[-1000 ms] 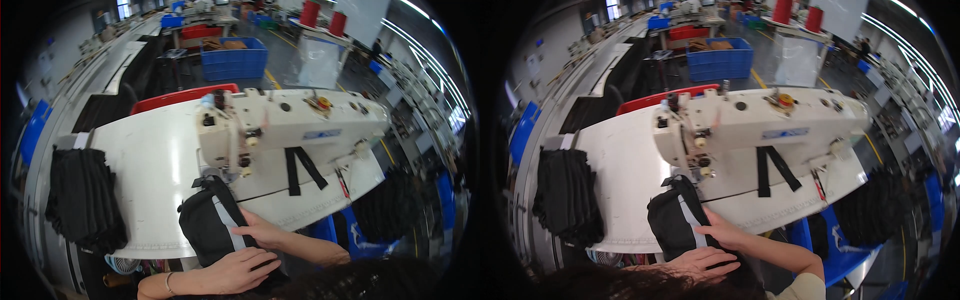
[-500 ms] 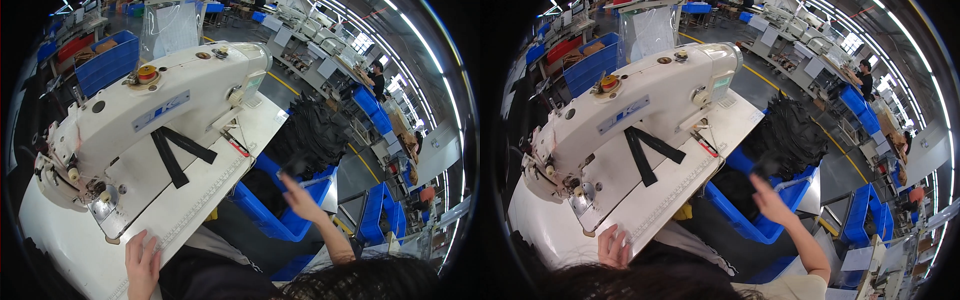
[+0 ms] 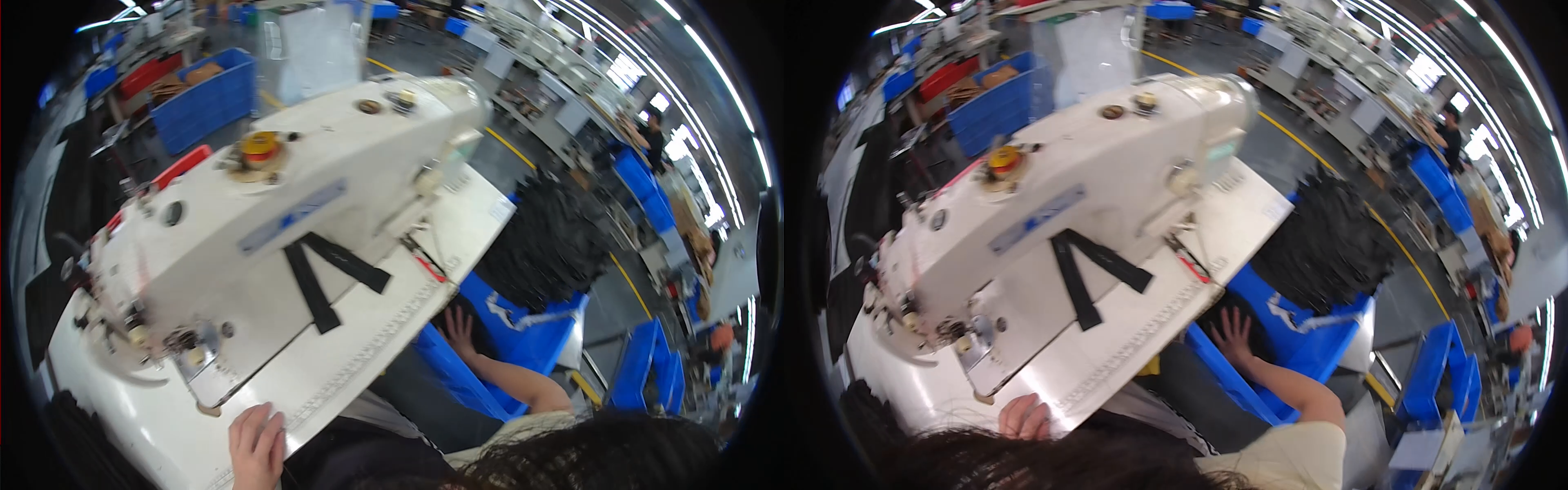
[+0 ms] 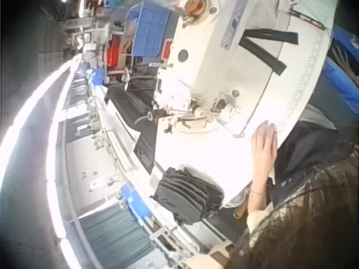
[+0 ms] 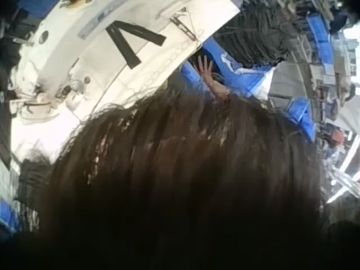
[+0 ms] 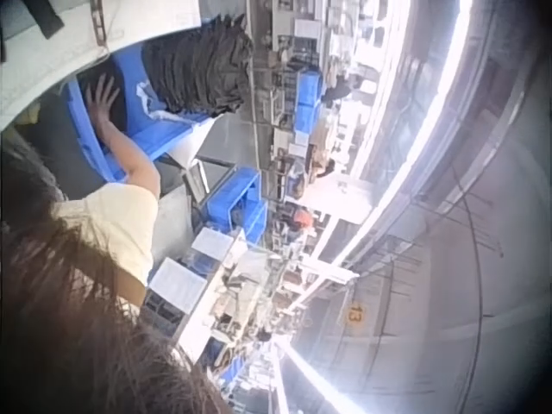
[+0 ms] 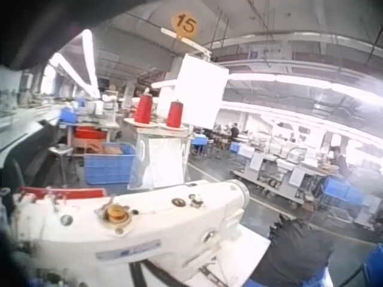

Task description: Sewing black leather or synthetic parts using an industrial sewing machine.

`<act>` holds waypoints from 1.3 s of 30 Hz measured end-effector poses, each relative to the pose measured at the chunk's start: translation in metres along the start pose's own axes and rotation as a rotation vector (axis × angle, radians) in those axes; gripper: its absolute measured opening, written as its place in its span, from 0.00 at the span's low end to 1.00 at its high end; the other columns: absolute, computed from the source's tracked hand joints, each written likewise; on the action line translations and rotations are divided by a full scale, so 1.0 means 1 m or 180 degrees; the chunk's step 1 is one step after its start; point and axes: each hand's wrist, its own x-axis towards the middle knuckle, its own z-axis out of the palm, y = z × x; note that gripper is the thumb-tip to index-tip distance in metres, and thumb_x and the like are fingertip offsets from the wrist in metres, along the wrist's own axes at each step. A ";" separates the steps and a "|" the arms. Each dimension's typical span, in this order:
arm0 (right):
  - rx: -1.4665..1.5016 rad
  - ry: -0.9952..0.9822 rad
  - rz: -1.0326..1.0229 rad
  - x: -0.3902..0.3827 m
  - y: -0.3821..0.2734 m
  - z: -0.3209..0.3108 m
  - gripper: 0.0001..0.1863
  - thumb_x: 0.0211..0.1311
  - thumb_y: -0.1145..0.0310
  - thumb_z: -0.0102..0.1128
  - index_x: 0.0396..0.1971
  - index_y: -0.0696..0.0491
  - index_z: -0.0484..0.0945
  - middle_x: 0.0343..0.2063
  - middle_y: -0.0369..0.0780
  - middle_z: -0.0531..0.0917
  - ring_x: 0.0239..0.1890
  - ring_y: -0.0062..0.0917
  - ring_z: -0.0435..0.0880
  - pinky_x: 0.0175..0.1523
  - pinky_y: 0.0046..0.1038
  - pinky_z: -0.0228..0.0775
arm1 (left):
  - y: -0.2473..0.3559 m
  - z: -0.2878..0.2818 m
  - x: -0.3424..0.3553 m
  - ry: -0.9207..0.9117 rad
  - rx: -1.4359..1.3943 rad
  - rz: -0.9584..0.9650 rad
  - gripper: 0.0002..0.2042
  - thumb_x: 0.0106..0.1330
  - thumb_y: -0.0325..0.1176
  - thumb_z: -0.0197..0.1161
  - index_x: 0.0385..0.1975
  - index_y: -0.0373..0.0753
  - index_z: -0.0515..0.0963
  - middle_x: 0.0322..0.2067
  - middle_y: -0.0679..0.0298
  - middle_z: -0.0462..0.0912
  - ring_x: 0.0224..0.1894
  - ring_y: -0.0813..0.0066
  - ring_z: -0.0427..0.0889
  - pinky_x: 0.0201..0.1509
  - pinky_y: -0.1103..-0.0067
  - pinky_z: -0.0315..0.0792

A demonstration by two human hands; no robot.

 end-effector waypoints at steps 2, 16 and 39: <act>0.1467 -0.0443 0.0047 0.001 0.015 -0.044 0.32 0.57 0.64 0.45 0.63 0.51 0.54 0.62 0.62 0.43 0.62 0.63 0.46 0.59 0.57 0.53 | 0.007 -0.004 0.001 0.0155 -0.0348 -0.0198 0.14 0.49 0.23 0.63 0.39 0.35 0.77 0.44 0.57 0.76 0.46 0.57 0.74 0.48 0.69 0.70; 0.3237 0.1490 -0.4806 0.031 -0.269 -0.431 0.20 0.47 0.72 0.64 0.43 0.59 0.75 0.45 0.44 0.76 0.49 0.34 0.75 0.50 0.31 0.70 | 0.022 -0.158 -0.135 0.2596 0.1486 -0.1259 0.14 0.58 0.20 0.52 0.46 0.29 0.71 0.47 0.52 0.71 0.49 0.61 0.71 0.55 0.70 0.62; 0.9129 -0.0956 -0.2870 0.193 -0.409 -0.605 0.21 0.68 0.60 0.43 0.51 0.61 0.67 0.50 0.45 0.74 0.52 0.30 0.74 0.59 0.35 0.66 | -0.085 -0.254 -0.194 0.1398 0.1713 -0.2566 0.11 0.63 0.34 0.50 0.32 0.36 0.80 0.49 0.62 0.76 0.45 0.69 0.75 0.54 0.75 0.58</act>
